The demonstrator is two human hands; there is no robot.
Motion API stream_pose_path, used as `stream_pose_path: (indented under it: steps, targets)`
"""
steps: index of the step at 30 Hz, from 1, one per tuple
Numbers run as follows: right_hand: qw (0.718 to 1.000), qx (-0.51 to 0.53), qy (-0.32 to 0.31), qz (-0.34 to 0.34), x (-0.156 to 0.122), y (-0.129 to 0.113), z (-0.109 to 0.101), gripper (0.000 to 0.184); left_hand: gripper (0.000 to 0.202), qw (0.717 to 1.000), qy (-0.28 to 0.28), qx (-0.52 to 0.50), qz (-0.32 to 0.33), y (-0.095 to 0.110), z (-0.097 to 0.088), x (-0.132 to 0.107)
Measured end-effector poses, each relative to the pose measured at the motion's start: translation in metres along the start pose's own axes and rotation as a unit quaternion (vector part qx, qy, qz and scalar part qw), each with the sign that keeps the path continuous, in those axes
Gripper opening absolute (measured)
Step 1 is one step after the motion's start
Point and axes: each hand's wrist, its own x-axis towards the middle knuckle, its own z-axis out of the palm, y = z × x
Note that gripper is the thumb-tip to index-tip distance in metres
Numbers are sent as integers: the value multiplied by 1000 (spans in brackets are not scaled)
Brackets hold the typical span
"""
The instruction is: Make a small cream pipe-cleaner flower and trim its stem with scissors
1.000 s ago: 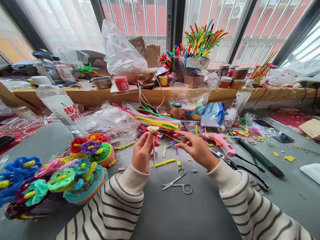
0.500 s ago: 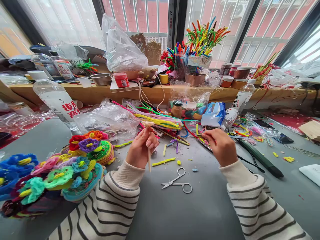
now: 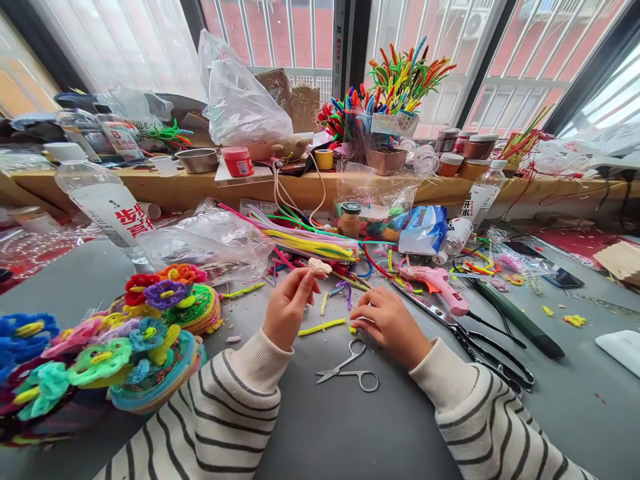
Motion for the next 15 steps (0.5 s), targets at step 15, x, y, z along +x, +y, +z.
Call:
stream_pose_path:
  steps: [15]
  targets:
    - [983, 161, 9, 83, -2, 1, -8, 6, 20, 982, -143, 55, 110, 8, 3, -4]
